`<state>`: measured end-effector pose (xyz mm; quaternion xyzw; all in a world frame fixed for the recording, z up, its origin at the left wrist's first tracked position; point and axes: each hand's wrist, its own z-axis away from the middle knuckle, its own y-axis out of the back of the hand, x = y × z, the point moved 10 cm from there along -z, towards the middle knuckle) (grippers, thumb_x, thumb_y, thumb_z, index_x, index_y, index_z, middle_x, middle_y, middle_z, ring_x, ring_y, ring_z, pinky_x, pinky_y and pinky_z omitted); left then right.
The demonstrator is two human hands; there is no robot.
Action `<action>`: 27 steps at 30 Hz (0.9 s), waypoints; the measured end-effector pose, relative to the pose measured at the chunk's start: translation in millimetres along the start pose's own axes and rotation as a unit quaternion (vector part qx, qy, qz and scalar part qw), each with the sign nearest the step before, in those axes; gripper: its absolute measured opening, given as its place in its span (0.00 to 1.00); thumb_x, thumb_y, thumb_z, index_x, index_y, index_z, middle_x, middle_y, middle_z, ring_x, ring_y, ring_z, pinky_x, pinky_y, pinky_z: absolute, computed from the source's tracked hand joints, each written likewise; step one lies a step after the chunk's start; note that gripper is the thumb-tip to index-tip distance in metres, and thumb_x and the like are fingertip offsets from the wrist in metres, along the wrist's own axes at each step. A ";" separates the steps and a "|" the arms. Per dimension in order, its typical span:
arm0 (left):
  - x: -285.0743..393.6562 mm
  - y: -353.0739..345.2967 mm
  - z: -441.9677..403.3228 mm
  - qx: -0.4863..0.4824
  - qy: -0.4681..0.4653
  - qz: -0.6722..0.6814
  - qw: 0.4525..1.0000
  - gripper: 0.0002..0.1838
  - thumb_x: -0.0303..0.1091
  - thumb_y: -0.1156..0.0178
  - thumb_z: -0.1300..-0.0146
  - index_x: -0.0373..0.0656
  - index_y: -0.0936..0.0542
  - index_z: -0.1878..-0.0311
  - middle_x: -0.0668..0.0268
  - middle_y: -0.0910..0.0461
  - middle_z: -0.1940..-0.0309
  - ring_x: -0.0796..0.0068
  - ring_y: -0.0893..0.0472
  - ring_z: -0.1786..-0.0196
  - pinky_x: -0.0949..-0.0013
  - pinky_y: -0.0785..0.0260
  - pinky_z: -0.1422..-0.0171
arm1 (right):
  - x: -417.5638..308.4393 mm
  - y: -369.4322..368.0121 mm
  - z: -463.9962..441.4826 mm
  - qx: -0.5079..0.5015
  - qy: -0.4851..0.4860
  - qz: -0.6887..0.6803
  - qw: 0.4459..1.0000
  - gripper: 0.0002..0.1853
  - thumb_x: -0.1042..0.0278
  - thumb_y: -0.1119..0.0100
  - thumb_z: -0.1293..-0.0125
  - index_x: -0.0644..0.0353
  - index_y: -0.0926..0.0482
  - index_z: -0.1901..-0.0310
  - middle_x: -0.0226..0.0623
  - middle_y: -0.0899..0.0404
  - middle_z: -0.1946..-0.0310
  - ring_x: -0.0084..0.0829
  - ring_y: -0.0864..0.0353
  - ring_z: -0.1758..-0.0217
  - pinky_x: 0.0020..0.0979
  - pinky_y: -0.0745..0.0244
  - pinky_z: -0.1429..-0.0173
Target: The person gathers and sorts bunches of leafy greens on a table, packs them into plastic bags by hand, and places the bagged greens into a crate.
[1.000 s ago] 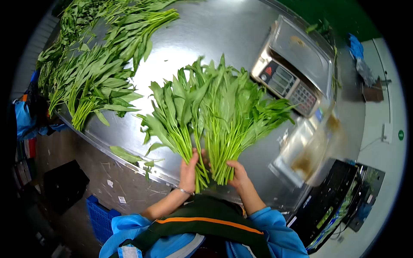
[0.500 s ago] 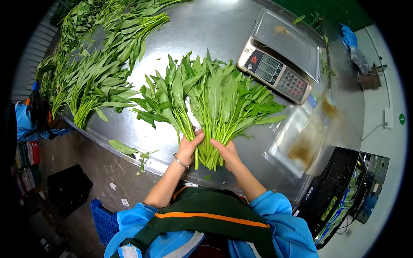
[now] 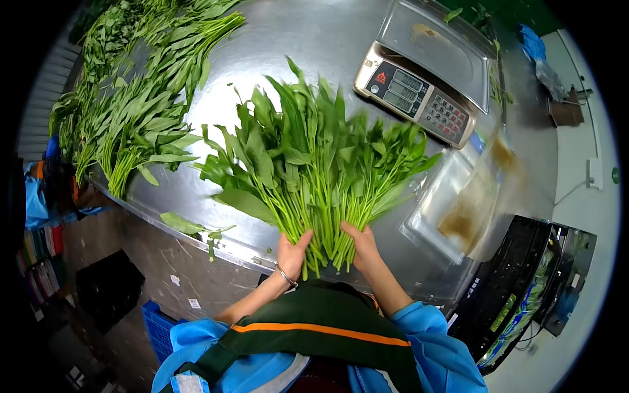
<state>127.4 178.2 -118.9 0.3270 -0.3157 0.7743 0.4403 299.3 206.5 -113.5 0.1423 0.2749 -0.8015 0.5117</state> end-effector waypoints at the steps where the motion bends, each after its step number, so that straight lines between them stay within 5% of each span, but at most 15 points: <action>1: -4.0 9.9 -5.7 0.018 -0.017 -0.056 0.998 0.21 0.35 0.36 0.44 0.33 0.29 0.51 0.59 0.21 0.58 0.70 0.22 0.57 0.69 0.31 0.51 | 0.4 -0.4 -4.1 -0.006 0.005 -0.003 1.000 0.22 0.72 0.40 0.42 0.63 0.34 0.47 0.40 0.24 0.56 0.33 0.21 0.57 0.34 0.23 0.56; 4: 10.2 28.6 -1.4 0.068 -0.053 -0.246 0.965 0.23 0.40 0.37 0.45 0.35 0.29 0.52 0.50 0.28 0.58 0.52 0.29 0.55 0.60 0.38 0.46 | 8.6 5.4 -6.3 -0.017 0.009 -0.004 1.000 0.25 0.69 0.39 0.41 0.61 0.37 0.45 0.40 0.26 0.54 0.33 0.23 0.55 0.36 0.23 0.55; 8: 56.9 35.5 15.1 0.141 -0.193 -0.451 0.860 0.25 0.41 0.36 0.48 0.33 0.30 0.54 0.47 0.32 0.56 0.47 0.33 0.52 0.56 0.42 0.43 | -6.0 16.2 5.3 0.044 0.083 0.067 0.993 0.31 0.65 0.38 0.41 0.63 0.42 0.41 0.39 0.28 0.51 0.32 0.30 0.45 0.35 0.34 0.42; 9: 62.7 35.7 17.6 0.164 -0.217 -0.504 0.820 0.25 0.41 0.36 0.49 0.32 0.30 0.54 0.47 0.32 0.55 0.47 0.33 0.51 0.55 0.43 0.42 | -13.4 28.2 13.4 0.114 0.126 0.106 0.980 0.30 0.66 0.38 0.41 0.64 0.41 0.41 0.40 0.28 0.51 0.33 0.31 0.45 0.35 0.36 0.41; 10: 54.9 37.6 13.1 0.146 -0.209 -0.471 0.844 0.26 0.41 0.36 0.49 0.32 0.30 0.54 0.47 0.32 0.55 0.47 0.32 0.51 0.55 0.42 0.43 | -19.3 39.5 25.2 0.184 0.167 0.145 0.958 0.29 0.67 0.39 0.41 0.64 0.40 0.41 0.41 0.28 0.51 0.34 0.31 0.44 0.35 0.37 0.40; 12: 50.2 33.6 2.4 0.109 -0.193 -0.400 0.889 0.26 0.40 0.36 0.49 0.31 0.31 0.53 0.47 0.31 0.54 0.47 0.31 0.50 0.55 0.41 0.43 | -54.5 25.5 50.0 0.225 0.314 0.295 0.874 0.27 0.70 0.40 0.41 0.64 0.39 0.41 0.43 0.29 0.51 0.35 0.33 0.42 0.34 0.39 0.39; 13: 32.1 26.8 -1.4 0.054 -0.059 -0.314 0.946 0.27 0.40 0.35 0.49 0.31 0.31 0.52 0.48 0.27 0.55 0.48 0.28 0.52 0.57 0.36 0.45 | -76.3 -3.3 67.0 0.192 0.411 0.400 0.796 0.27 0.71 0.41 0.41 0.64 0.38 0.41 0.44 0.29 0.49 0.35 0.34 0.42 0.34 0.39 0.40; 15: 16.8 5.0 -6.9 0.024 -0.079 -0.204 0.975 0.23 0.32 0.33 0.51 0.33 0.31 0.56 0.55 0.24 0.62 0.62 0.23 0.60 0.65 0.30 0.53 | -92.9 -70.5 81.7 0.080 0.541 0.566 0.617 0.24 0.73 0.42 0.44 0.64 0.34 0.44 0.46 0.29 0.51 0.39 0.32 0.46 0.34 0.37 0.42; 17: -6.8 -3.9 -16.1 -0.001 -0.045 -0.097 0.994 0.20 0.28 0.33 0.52 0.35 0.30 0.58 0.61 0.24 0.65 0.71 0.23 0.62 0.71 0.30 0.55 | -104.8 -111.7 53.5 0.019 0.526 0.551 0.648 0.20 0.72 0.44 0.43 0.66 0.31 0.49 0.48 0.28 0.53 0.45 0.31 0.49 0.37 0.36 0.44; 20: -22.1 -5.7 -20.0 -0.010 0.008 -0.009 1.000 0.17 0.24 0.34 0.51 0.37 0.31 0.60 0.66 0.25 0.65 0.77 0.24 0.63 0.75 0.31 0.56 | -112.3 -105.6 -12.6 0.121 0.403 0.584 0.694 0.13 0.73 0.44 0.43 0.65 0.26 0.55 0.45 0.25 0.55 0.44 0.26 0.56 0.36 0.31 0.51; 23: -18.6 -6.6 -14.3 -0.016 0.018 0.043 0.999 0.16 0.24 0.36 0.49 0.37 0.31 0.59 0.67 0.26 0.65 0.79 0.25 0.62 0.76 0.32 0.55 | -93.6 -133.6 -4.4 -0.001 0.473 0.570 0.672 0.08 0.71 0.42 0.44 0.62 0.24 0.62 0.41 0.23 0.63 0.42 0.24 0.64 0.36 0.28 0.58; 26: 2.2 -8.7 -19.2 0.007 -0.083 -0.018 0.996 0.16 0.25 0.37 0.47 0.37 0.30 0.57 0.66 0.26 0.64 0.79 0.26 0.62 0.76 0.32 0.56 | -67.0 -159.5 33.9 -0.150 0.546 0.477 0.672 0.05 0.70 0.41 0.44 0.61 0.24 0.67 0.39 0.24 0.72 0.40 0.24 0.68 0.37 0.28 0.62; 27: -11.5 -5.6 -22.1 0.001 -0.039 -0.028 0.999 0.14 0.31 0.39 0.42 0.36 0.29 0.56 0.66 0.26 0.64 0.79 0.25 0.62 0.74 0.31 0.58 | -74.3 -143.5 25.6 -0.070 0.527 0.469 0.705 0.06 0.69 0.41 0.44 0.61 0.25 0.69 0.40 0.25 0.75 0.40 0.23 0.68 0.38 0.28 0.63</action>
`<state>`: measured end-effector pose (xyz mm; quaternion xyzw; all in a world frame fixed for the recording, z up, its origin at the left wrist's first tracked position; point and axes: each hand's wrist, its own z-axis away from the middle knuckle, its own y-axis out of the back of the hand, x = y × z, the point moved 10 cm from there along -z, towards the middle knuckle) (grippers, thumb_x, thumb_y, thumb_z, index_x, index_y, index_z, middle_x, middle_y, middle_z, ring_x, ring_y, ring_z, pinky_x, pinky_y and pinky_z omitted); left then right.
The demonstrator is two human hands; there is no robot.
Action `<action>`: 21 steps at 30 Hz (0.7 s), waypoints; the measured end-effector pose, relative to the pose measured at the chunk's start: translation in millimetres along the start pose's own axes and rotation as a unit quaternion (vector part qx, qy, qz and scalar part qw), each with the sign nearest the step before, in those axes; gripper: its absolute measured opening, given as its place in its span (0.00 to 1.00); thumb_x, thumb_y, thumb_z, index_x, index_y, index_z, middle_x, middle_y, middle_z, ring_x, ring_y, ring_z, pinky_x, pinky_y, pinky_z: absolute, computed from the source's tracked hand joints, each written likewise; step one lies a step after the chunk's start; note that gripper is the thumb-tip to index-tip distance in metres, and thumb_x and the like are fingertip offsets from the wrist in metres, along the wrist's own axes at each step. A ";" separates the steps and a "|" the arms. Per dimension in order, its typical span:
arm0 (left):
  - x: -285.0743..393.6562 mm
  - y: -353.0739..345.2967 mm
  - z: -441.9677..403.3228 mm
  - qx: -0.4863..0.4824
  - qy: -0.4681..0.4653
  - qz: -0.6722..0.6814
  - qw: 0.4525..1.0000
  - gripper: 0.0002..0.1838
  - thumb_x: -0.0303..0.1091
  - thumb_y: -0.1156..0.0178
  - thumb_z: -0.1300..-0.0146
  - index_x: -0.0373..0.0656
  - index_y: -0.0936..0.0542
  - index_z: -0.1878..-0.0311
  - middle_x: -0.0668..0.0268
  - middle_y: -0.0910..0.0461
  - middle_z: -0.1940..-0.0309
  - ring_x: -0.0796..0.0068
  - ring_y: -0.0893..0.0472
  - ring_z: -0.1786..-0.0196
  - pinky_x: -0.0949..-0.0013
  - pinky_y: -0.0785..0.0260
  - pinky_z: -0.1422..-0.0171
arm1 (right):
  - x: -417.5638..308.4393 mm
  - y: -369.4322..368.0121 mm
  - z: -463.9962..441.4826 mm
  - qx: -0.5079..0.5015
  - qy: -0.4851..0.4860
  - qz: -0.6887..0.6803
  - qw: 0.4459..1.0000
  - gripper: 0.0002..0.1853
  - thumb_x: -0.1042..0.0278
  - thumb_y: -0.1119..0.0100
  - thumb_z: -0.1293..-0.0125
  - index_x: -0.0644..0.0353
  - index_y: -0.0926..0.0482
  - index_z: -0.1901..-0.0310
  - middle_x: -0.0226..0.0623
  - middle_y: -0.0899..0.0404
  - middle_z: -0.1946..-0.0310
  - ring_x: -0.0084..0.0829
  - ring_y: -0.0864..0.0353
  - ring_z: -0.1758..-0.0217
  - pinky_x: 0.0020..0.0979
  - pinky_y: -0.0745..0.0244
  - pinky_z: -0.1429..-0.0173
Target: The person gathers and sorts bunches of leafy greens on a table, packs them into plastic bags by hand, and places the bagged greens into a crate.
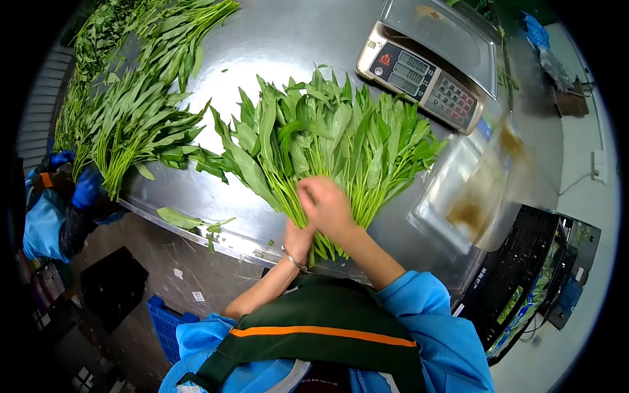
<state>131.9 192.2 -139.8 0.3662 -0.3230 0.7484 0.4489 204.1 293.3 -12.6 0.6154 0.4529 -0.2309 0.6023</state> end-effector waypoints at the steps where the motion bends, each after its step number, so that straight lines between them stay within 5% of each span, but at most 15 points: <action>1: -9.5 -0.4 -0.3 -0.008 0.048 0.025 0.999 0.14 0.34 0.40 0.40 0.36 0.29 0.56 0.65 0.25 0.64 0.78 0.25 0.62 0.73 0.30 0.59 | 20.8 9.4 -6.0 0.005 -0.087 0.035 0.996 0.06 0.68 0.41 0.44 0.61 0.25 0.69 0.40 0.25 0.74 0.41 0.23 0.68 0.38 0.28 0.63; 3: -17.2 -3.1 3.9 -0.025 0.141 0.069 0.987 0.15 0.39 0.42 0.37 0.36 0.29 0.57 0.64 0.25 0.65 0.77 0.24 0.63 0.72 0.30 0.61 | 64.6 39.7 -21.4 0.019 -0.258 0.102 0.961 0.07 0.67 0.41 0.44 0.62 0.25 0.70 0.40 0.24 0.74 0.41 0.23 0.67 0.38 0.27 0.63; 4: -12.5 -1.6 6.1 -0.004 0.133 0.072 0.989 0.20 0.47 0.49 0.34 0.36 0.28 0.58 0.63 0.25 0.65 0.76 0.24 0.63 0.71 0.29 0.60 | 78.0 33.4 -24.3 -0.051 -0.278 0.146 0.948 0.08 0.65 0.41 0.44 0.61 0.25 0.69 0.38 0.24 0.73 0.39 0.22 0.69 0.36 0.27 0.65; 8: -14.6 -10.3 18.2 -0.023 0.218 0.241 0.945 0.29 0.58 0.55 0.35 0.36 0.30 0.58 0.63 0.24 0.64 0.73 0.24 0.64 0.70 0.28 0.56 | 9.9 1.5 -12.0 -0.097 0.023 0.037 0.994 0.08 0.65 0.40 0.43 0.60 0.25 0.68 0.38 0.24 0.73 0.34 0.22 0.74 0.31 0.28 0.70; 11: -21.4 -7.8 16.6 -0.024 0.221 0.288 0.932 0.30 0.61 0.53 0.37 0.36 0.30 0.58 0.63 0.24 0.64 0.73 0.24 0.64 0.69 0.28 0.55 | 56.1 19.3 2.7 -0.024 -0.262 -0.026 0.964 0.07 0.67 0.41 0.43 0.61 0.25 0.68 0.38 0.23 0.69 0.37 0.22 0.71 0.32 0.27 0.68; 12: -22.6 -8.0 17.7 -0.013 0.231 0.314 0.921 0.27 0.57 0.48 0.38 0.37 0.29 0.59 0.63 0.24 0.65 0.73 0.24 0.64 0.69 0.28 0.55 | 73.3 29.1 -0.4 0.014 -0.281 -0.039 0.959 0.09 0.66 0.41 0.43 0.63 0.26 0.68 0.38 0.23 0.70 0.35 0.22 0.71 0.31 0.27 0.68; 16: -16.5 -6.8 7.5 -0.071 0.124 0.048 0.989 0.15 0.41 0.43 0.37 0.38 0.28 0.59 0.64 0.24 0.63 0.73 0.24 0.64 0.70 0.28 0.58 | 83.2 30.0 -20.2 -0.029 -0.200 0.191 0.961 0.14 0.64 0.39 0.46 0.64 0.28 0.62 0.38 0.23 0.76 0.31 0.23 0.74 0.30 0.28 0.68; 19: -21.9 -8.2 14.7 -0.018 0.222 0.234 0.946 0.13 0.40 0.45 0.35 0.38 0.29 0.59 0.63 0.24 0.61 0.72 0.23 0.61 0.70 0.27 0.59 | 123.5 27.0 2.9 -0.037 -0.371 -0.008 0.928 0.16 0.65 0.38 0.47 0.62 0.30 0.59 0.41 0.23 0.70 0.36 0.23 0.70 0.30 0.28 0.65; 21: -16.2 -7.4 18.9 -0.019 0.233 0.254 0.938 0.14 0.41 0.47 0.34 0.39 0.29 0.59 0.62 0.24 0.59 0.70 0.22 0.58 0.69 0.27 0.56 | 117.2 36.0 3.2 -0.001 -0.341 0.018 0.940 0.15 0.68 0.38 0.47 0.60 0.29 0.59 0.40 0.26 0.69 0.38 0.24 0.69 0.32 0.29 0.65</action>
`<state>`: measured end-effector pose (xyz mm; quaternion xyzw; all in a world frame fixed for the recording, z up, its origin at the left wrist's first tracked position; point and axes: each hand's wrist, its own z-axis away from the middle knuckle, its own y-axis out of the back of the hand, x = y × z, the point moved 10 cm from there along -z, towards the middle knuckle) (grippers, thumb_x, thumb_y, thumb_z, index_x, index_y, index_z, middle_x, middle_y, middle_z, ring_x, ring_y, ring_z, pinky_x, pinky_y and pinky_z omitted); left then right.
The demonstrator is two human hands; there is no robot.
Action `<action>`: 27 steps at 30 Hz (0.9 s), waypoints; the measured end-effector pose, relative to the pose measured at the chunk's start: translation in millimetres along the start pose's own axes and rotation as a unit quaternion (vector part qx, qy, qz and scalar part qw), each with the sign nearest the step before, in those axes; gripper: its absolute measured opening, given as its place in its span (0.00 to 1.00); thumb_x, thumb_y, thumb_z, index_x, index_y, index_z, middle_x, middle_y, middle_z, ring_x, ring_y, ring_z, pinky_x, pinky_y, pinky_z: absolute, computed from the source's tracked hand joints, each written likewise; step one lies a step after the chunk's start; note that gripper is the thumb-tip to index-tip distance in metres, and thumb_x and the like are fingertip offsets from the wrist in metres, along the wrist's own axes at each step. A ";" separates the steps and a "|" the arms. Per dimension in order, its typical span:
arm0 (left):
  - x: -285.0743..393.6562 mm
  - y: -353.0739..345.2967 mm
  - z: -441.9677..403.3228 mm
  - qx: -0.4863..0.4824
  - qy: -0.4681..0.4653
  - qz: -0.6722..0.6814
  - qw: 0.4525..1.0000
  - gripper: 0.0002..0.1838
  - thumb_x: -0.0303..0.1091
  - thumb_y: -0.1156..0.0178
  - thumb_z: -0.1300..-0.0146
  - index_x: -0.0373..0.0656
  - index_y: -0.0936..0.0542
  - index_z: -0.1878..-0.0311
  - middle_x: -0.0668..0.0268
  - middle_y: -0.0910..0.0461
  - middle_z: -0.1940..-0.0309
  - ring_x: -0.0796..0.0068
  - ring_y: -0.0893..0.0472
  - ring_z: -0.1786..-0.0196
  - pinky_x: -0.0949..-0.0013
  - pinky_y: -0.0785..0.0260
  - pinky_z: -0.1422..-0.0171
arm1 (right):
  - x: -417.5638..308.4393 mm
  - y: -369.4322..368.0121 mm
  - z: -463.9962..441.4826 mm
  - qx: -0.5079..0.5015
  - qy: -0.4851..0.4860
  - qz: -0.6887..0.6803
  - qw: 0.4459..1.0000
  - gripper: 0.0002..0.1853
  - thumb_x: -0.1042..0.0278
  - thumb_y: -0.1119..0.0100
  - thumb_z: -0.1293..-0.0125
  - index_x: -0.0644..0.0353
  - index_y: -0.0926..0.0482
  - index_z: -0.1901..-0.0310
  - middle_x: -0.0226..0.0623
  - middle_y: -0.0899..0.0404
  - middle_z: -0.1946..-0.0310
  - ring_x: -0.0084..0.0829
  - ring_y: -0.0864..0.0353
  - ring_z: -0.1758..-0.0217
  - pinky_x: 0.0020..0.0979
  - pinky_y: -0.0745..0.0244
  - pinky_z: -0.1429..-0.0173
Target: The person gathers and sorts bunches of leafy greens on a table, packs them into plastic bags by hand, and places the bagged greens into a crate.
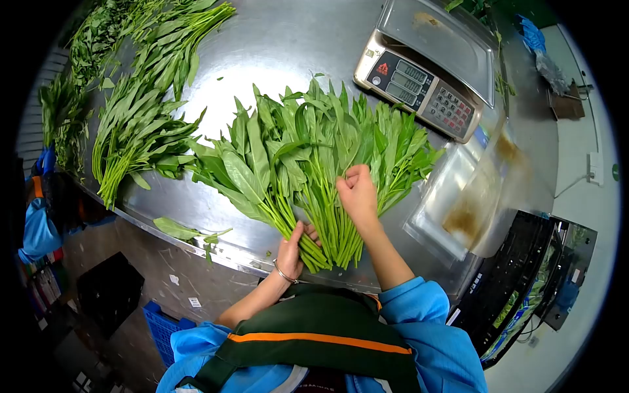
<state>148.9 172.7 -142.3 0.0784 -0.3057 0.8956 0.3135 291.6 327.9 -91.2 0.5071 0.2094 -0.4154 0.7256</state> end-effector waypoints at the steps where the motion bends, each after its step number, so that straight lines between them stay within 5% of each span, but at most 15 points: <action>1: -1.9 1.0 -2.1 -0.010 0.003 0.007 1.000 0.14 0.42 0.47 0.34 0.39 0.30 0.60 0.62 0.24 0.59 0.70 0.22 0.57 0.68 0.27 0.55 | -13.4 4.0 3.6 0.027 0.055 0.040 0.997 0.14 0.69 0.39 0.47 0.60 0.28 0.59 0.40 0.26 0.69 0.38 0.24 0.69 0.32 0.29 0.66; 3: -5.1 2.2 -5.0 -0.030 0.007 0.017 0.999 0.14 0.45 0.47 0.34 0.42 0.30 0.63 0.61 0.25 0.58 0.69 0.23 0.55 0.67 0.28 0.53 | -55.4 8.1 20.5 0.080 0.203 0.141 0.966 0.13 0.68 0.40 0.45 0.58 0.26 0.58 0.40 0.29 0.67 0.39 0.24 0.68 0.35 0.29 0.65; 10: -8.7 3.1 -4.8 -0.052 0.015 0.075 0.996 0.14 0.46 0.45 0.36 0.44 0.31 0.66 0.62 0.25 0.58 0.68 0.24 0.52 0.63 0.29 0.50 | -36.8 -12.8 -11.7 0.034 0.107 0.164 0.980 0.17 0.64 0.37 0.48 0.59 0.26 0.56 0.40 0.28 0.68 0.37 0.24 0.68 0.37 0.29 0.63; 13: -10.8 4.8 -6.8 -0.071 0.013 0.081 0.994 0.14 0.45 0.44 0.36 0.44 0.30 0.66 0.62 0.25 0.59 0.68 0.23 0.53 0.64 0.29 0.50 | -14.1 -9.5 -16.8 0.051 0.156 -0.010 0.986 0.16 0.65 0.36 0.46 0.62 0.26 0.58 0.38 0.27 0.70 0.30 0.24 0.74 0.31 0.30 0.72; 17: -3.8 0.3 0.1 -0.016 0.011 0.035 0.999 0.13 0.44 0.45 0.36 0.44 0.31 0.66 0.66 0.27 0.64 0.72 0.24 0.59 0.68 0.30 0.54 | -21.8 -24.7 7.5 -0.060 -0.080 -0.370 0.924 0.12 0.65 0.43 0.37 0.62 0.30 0.57 0.36 0.25 0.72 0.19 0.33 0.88 0.20 0.45 0.90; 27: -4.8 2.2 -4.9 -0.021 -0.010 0.000 1.000 0.13 0.42 0.44 0.37 0.43 0.31 0.66 0.67 0.28 0.69 0.75 0.26 0.66 0.70 0.30 0.61 | -14.4 -31.7 0.2 -0.001 -0.044 -0.323 0.945 0.10 0.66 0.45 0.35 0.60 0.32 0.58 0.35 0.26 0.75 0.19 0.36 0.91 0.20 0.44 0.90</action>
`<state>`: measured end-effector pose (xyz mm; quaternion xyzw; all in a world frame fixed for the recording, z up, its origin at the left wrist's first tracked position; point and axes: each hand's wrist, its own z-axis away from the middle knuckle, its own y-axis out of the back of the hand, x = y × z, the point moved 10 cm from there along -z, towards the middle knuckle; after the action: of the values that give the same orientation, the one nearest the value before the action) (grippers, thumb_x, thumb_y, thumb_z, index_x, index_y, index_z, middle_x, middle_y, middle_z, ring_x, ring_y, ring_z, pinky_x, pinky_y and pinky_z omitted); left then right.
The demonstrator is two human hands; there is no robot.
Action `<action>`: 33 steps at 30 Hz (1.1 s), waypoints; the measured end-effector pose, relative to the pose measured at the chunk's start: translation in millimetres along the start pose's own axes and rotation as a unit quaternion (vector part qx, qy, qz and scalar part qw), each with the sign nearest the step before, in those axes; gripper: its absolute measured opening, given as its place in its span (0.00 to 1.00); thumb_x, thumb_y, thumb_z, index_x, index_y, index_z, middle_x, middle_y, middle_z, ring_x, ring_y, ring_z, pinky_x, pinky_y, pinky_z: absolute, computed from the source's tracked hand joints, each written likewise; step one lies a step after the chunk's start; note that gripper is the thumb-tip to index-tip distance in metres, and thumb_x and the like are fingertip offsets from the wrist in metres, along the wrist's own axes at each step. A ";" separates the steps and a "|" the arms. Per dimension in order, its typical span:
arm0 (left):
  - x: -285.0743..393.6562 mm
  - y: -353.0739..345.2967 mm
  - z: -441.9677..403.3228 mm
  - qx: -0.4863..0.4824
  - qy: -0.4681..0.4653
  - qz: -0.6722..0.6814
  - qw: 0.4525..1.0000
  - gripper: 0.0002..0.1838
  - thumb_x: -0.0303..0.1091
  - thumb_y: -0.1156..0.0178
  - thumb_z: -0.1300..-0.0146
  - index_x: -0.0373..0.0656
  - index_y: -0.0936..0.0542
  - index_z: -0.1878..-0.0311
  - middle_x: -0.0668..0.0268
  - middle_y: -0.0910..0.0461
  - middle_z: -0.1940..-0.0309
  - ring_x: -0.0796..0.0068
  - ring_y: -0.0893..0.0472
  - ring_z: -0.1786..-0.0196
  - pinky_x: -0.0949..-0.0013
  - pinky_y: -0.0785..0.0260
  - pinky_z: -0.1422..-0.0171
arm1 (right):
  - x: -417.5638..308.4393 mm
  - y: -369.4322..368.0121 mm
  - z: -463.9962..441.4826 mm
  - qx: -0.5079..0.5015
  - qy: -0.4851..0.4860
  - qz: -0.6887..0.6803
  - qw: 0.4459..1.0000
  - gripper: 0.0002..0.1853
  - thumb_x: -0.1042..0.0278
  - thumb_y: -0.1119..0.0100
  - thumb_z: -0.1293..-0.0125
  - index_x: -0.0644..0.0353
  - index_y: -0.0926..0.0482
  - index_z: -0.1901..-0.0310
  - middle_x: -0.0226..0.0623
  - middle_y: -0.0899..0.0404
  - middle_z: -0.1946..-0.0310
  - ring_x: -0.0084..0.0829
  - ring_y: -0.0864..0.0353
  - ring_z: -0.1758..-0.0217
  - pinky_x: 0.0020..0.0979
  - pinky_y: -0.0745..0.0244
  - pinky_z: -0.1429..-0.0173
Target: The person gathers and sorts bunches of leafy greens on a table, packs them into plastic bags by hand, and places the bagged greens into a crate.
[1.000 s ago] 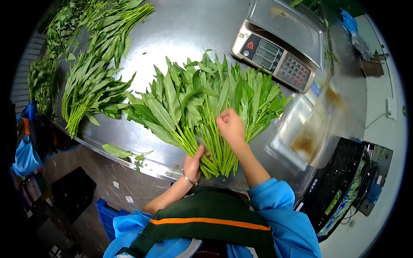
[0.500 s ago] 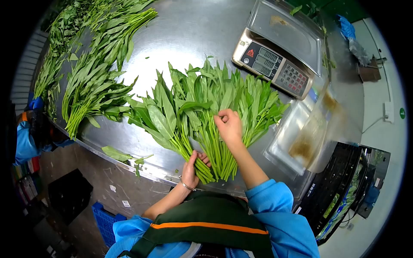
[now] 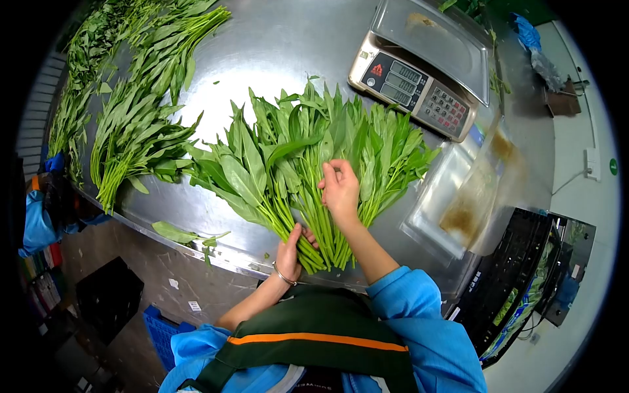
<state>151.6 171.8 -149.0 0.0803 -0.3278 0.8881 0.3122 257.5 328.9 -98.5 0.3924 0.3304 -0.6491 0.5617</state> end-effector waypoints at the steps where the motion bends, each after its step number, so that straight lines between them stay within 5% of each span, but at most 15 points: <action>1: 1.2 -0.6 1.3 0.007 0.002 0.000 1.000 0.13 0.42 0.44 0.37 0.43 0.30 0.66 0.66 0.27 0.69 0.75 0.26 0.67 0.70 0.30 0.61 | -6.7 -0.6 4.8 0.006 0.007 0.005 1.000 0.10 0.66 0.44 0.36 0.61 0.30 0.57 0.36 0.26 0.73 0.18 0.36 0.90 0.20 0.43 0.89; 4: 0.4 2.4 1.7 0.021 0.009 -0.022 1.000 0.12 0.40 0.44 0.37 0.41 0.29 0.63 0.66 0.26 0.69 0.74 0.25 0.67 0.70 0.29 0.62 | -31.9 4.7 15.7 0.037 0.161 0.109 0.980 0.09 0.70 0.41 0.39 0.63 0.25 0.59 0.39 0.28 0.63 0.19 0.32 0.85 0.20 0.38 0.83; 8: 0.5 4.7 1.3 0.030 0.009 -0.025 0.999 0.10 0.35 0.44 0.36 0.36 0.27 0.62 0.64 0.25 0.66 0.75 0.24 0.66 0.71 0.27 0.63 | -83.5 -2.7 47.3 0.073 0.403 0.298 0.862 0.06 0.74 0.38 0.43 0.64 0.21 0.63 0.41 0.33 0.51 0.20 0.28 0.79 0.19 0.34 0.77; 11: 4.1 3.2 3.6 0.038 0.004 -0.030 0.999 0.10 0.34 0.44 0.37 0.36 0.27 0.63 0.64 0.24 0.68 0.75 0.24 0.66 0.71 0.27 0.63 | -95.2 -10.9 60.7 0.051 0.499 0.335 0.797 0.08 0.71 0.43 0.37 0.64 0.25 0.59 0.38 0.31 0.56 0.18 0.30 0.81 0.18 0.40 0.81; 13: 1.6 6.0 2.4 0.031 0.002 -0.038 0.999 0.09 0.34 0.45 0.37 0.36 0.27 0.63 0.64 0.25 0.69 0.75 0.24 0.68 0.71 0.28 0.63 | -57.8 -2.9 31.1 -0.005 0.246 0.146 0.958 0.08 0.69 0.46 0.35 0.64 0.28 0.58 0.36 0.28 0.64 0.17 0.32 0.82 0.19 0.42 0.82; 14: 1.5 4.7 0.6 0.023 -0.003 -0.042 0.999 0.09 0.33 0.45 0.37 0.36 0.27 0.63 0.64 0.25 0.70 0.74 0.24 0.68 0.71 0.28 0.63 | -33.4 -8.1 26.2 -0.033 0.112 0.042 0.992 0.08 0.69 0.47 0.34 0.64 0.29 0.58 0.35 0.27 0.67 0.17 0.33 0.83 0.20 0.42 0.82; 16: -0.9 4.2 4.1 0.010 -0.020 -0.041 0.999 0.08 0.33 0.45 0.37 0.37 0.27 0.64 0.64 0.25 0.72 0.74 0.24 0.70 0.72 0.28 0.64 | -22.1 -13.1 19.5 -0.025 0.078 0.022 0.996 0.09 0.67 0.51 0.32 0.64 0.33 0.57 0.32 0.28 0.78 0.17 0.35 0.85 0.21 0.43 0.83; 19: 4.2 0.1 -1.6 0.007 -0.022 -0.044 0.999 0.07 0.33 0.45 0.37 0.39 0.29 0.64 0.65 0.26 0.73 0.73 0.25 0.71 0.71 0.29 0.65 | -2.1 -9.4 5.3 0.010 0.154 0.151 0.976 0.09 0.67 0.52 0.32 0.64 0.32 0.58 0.31 0.28 0.79 0.18 0.33 0.86 0.20 0.42 0.84; 22: 0.6 1.3 4.4 0.017 -0.018 -0.046 0.999 0.06 0.32 0.45 0.38 0.40 0.29 0.64 0.65 0.26 0.74 0.72 0.25 0.72 0.70 0.30 0.66 | -4.1 -10.4 6.1 -0.002 0.126 0.195 0.973 0.09 0.68 0.53 0.32 0.64 0.30 0.56 0.32 0.28 0.80 0.18 0.29 0.85 0.21 0.39 0.84; 25: 8.0 -5.9 1.5 -0.002 -0.045 -0.053 0.998 0.05 0.31 0.45 0.38 0.40 0.29 0.64 0.65 0.26 0.73 0.73 0.25 0.72 0.70 0.30 0.66 | -80.1 -47.6 10.3 -0.095 0.182 0.163 0.965 0.14 0.66 0.53 0.32 0.65 0.30 0.49 0.37 0.23 0.76 0.19 0.27 0.84 0.21 0.35 0.84; 26: 8.2 -5.7 2.1 -0.004 -0.049 -0.061 0.997 0.05 0.30 0.45 0.38 0.40 0.29 0.63 0.65 0.26 0.73 0.73 0.25 0.72 0.71 0.30 0.65 | -116.4 -67.0 1.0 -0.131 0.163 0.173 0.962 0.23 0.64 0.53 0.31 0.66 0.38 0.39 0.43 0.20 0.65 0.21 0.24 0.81 0.20 0.32 0.82; 27: 7.6 -4.1 3.7 -0.005 -0.052 -0.072 0.996 0.05 0.30 0.45 0.38 0.40 0.29 0.63 0.65 0.26 0.73 0.73 0.26 0.71 0.71 0.30 0.65 | -153.9 -88.4 -6.6 -0.187 0.109 0.179 0.960 0.35 0.59 0.52 0.33 0.64 0.55 0.32 0.51 0.28 0.47 0.27 0.20 0.76 0.21 0.29 0.81; 29: 6.0 1.2 5.1 -0.007 -0.067 -0.061 0.996 0.06 0.27 0.45 0.38 0.40 0.30 0.59 0.65 0.26 0.70 0.74 0.26 0.69 0.71 0.31 0.63 | -199.5 -97.5 -30.4 -0.166 0.070 0.157 0.971 0.50 0.51 0.48 0.36 0.58 0.79 0.33 0.57 0.51 0.34 0.36 0.21 0.55 0.23 0.21 0.73; 31: 9.0 2.5 3.5 0.009 -0.090 -0.067 0.994 0.08 0.26 0.45 0.39 0.40 0.30 0.57 0.66 0.27 0.68 0.74 0.26 0.67 0.71 0.31 0.62 | -224.6 -58.9 -40.2 -0.114 0.226 0.162 0.954 0.43 0.57 0.49 0.34 0.59 0.70 0.31 0.56 0.47 0.35 0.38 0.26 0.46 0.28 0.19 0.64; 33: 8.1 5.4 0.9 0.003 -0.094 -0.121 0.988 0.11 0.24 0.45 0.40 0.40 0.31 0.54 0.68 0.27 0.66 0.76 0.26 0.65 0.72 0.31 0.60 | -206.6 19.4 -3.6 -0.015 0.316 0.069 0.946 0.34 0.68 0.50 0.34 0.65 0.56 0.33 0.53 0.40 0.39 0.35 0.30 0.44 0.35 0.28 0.46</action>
<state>141.8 172.0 -148.3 0.2034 -0.3407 0.8333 0.3849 289.9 426.2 81.9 0.5911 0.4724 -0.4462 0.4778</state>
